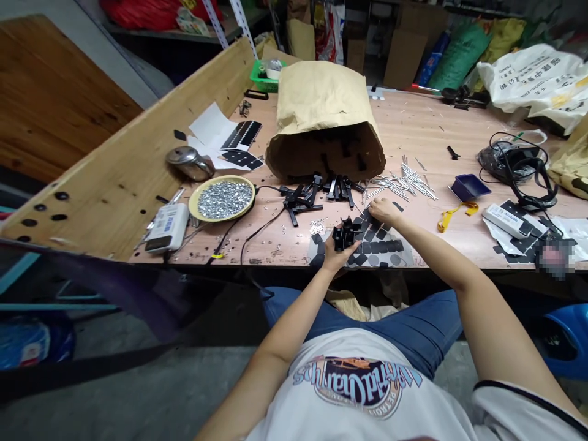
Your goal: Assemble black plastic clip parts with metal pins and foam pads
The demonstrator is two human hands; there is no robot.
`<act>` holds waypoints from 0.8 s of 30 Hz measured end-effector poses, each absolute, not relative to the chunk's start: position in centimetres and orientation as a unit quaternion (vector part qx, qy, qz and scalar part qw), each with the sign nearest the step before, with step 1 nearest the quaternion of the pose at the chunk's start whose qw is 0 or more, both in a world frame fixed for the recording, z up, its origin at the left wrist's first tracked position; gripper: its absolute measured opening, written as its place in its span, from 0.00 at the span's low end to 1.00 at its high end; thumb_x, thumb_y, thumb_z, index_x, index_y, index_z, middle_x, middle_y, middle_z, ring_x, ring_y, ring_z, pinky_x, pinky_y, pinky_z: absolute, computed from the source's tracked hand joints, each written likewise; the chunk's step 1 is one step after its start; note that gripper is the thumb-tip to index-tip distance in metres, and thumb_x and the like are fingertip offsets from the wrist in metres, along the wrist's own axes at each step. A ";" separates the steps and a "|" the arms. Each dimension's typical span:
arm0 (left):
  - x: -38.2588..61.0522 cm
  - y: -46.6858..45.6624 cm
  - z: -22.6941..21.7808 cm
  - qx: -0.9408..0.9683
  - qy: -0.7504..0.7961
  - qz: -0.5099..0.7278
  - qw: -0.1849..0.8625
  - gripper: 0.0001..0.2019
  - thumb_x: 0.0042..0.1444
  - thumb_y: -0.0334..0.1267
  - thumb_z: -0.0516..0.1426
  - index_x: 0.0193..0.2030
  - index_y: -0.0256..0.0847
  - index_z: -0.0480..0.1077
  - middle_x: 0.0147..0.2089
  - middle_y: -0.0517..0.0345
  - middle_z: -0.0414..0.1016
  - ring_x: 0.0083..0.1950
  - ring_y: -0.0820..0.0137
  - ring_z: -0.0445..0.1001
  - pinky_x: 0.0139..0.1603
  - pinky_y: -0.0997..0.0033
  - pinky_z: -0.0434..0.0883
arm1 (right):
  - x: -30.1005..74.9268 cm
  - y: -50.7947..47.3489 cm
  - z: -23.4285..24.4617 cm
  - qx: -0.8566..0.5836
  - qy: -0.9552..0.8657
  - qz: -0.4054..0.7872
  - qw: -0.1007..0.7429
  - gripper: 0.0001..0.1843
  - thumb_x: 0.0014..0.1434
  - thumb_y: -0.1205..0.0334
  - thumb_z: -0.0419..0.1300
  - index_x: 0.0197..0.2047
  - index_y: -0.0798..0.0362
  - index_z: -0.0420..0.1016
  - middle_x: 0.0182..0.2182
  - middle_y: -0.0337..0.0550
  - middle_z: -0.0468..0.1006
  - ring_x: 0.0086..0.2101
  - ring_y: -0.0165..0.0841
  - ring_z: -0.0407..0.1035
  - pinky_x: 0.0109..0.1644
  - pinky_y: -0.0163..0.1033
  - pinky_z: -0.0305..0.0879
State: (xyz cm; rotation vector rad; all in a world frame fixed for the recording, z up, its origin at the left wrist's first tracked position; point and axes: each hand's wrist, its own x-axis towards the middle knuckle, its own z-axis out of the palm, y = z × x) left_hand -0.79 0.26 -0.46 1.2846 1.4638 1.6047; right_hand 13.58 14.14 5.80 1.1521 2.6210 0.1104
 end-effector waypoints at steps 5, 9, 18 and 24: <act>-1.2 -0.1 -0.3 0.509 0.553 0.594 0.285 0.24 0.39 0.45 0.65 0.44 0.41 0.69 0.36 0.54 0.78 0.39 0.62 0.77 0.43 0.60 0.74 | 14.7 12.8 7.0 0.421 0.904 -0.021 -0.071 0.13 0.60 0.70 0.48 0.45 0.54 0.70 0.36 0.48 0.79 0.36 0.35 0.72 0.40 0.39 0.68; -1.3 -0.2 -0.5 0.501 0.549 0.598 0.299 0.23 0.40 0.45 0.65 0.44 0.42 0.70 0.36 0.55 0.77 0.39 0.61 0.76 0.44 0.58 0.73 | 14.9 8.0 8.5 0.357 0.795 -0.144 -0.468 0.12 0.61 0.58 0.54 0.48 0.48 0.64 0.35 0.38 0.78 0.34 0.30 0.73 0.38 0.37 0.72; -0.3 -0.6 0.7 0.444 0.532 0.634 0.343 0.26 0.33 0.45 0.68 0.42 0.45 0.71 0.36 0.56 0.77 0.40 0.60 0.76 0.44 0.58 0.73 | 13.9 3.1 8.8 0.308 0.859 -0.156 -0.377 0.11 0.61 0.56 0.52 0.37 0.49 0.74 0.34 0.44 0.80 0.35 0.33 0.74 0.42 0.43 0.71; -1.3 -0.2 0.3 0.432 0.527 0.645 0.346 0.23 0.36 0.46 0.68 0.39 0.40 0.71 0.39 0.53 0.76 0.48 0.55 0.74 0.55 0.52 0.67 | 13.4 7.7 8.1 0.444 0.843 -0.099 -0.287 0.14 0.61 0.55 0.53 0.45 0.51 0.74 0.44 0.48 0.77 0.48 0.39 0.69 0.53 0.48 0.64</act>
